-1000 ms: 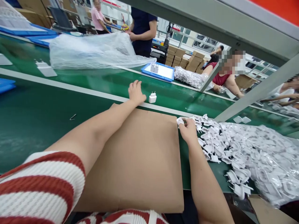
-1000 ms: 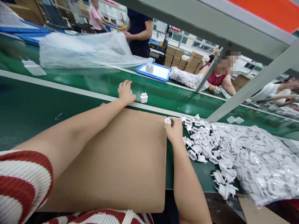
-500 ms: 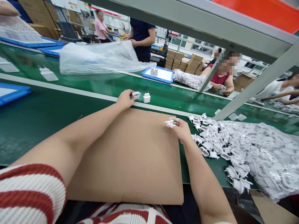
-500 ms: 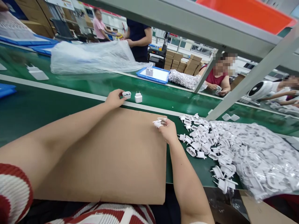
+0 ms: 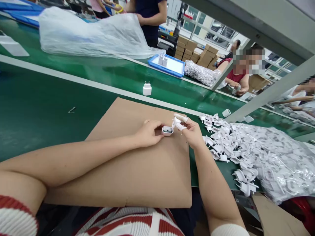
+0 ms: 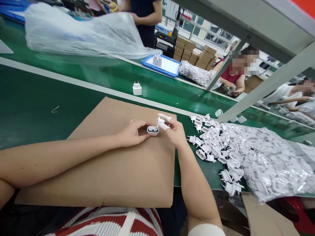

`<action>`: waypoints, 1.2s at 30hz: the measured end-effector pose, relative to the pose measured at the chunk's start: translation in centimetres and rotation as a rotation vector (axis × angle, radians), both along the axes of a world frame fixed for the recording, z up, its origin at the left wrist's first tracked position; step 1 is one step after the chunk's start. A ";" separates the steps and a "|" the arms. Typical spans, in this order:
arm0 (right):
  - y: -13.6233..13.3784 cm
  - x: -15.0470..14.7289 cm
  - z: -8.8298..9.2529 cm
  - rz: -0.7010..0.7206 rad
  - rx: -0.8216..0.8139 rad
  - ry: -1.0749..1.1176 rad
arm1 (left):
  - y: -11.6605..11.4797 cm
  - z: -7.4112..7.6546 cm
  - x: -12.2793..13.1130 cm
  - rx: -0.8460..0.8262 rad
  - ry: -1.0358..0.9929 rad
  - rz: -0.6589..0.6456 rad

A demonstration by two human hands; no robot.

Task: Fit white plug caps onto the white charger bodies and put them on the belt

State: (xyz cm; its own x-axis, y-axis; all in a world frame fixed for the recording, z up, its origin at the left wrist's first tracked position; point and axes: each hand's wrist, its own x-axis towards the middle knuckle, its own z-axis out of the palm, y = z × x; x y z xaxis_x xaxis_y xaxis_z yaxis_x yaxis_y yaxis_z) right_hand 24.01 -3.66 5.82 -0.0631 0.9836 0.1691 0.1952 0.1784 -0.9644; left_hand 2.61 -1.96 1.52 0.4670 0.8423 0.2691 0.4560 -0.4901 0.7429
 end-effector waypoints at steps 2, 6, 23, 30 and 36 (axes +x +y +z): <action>-0.3 -0.1 0.1 -0.028 0.057 -0.090 | 0.3 -0.1 -0.3 -0.013 -0.034 0.002; -1.4 -0.4 1.0 -0.053 0.281 -0.427 | 0.8 -0.3 -0.4 -0.053 -0.061 -0.018; -1.8 -2.1 0.7 0.034 0.468 -0.897 | 1.1 -0.2 -0.4 -0.038 -0.107 -0.042; -1.2 -2.1 0.5 0.081 0.442 -0.965 | 1.2 -0.2 -0.5 -0.045 -0.083 -0.036; -0.7 -2.4 0.3 0.064 0.419 -0.970 | 1.2 0.0 -0.4 -0.067 -0.080 -0.014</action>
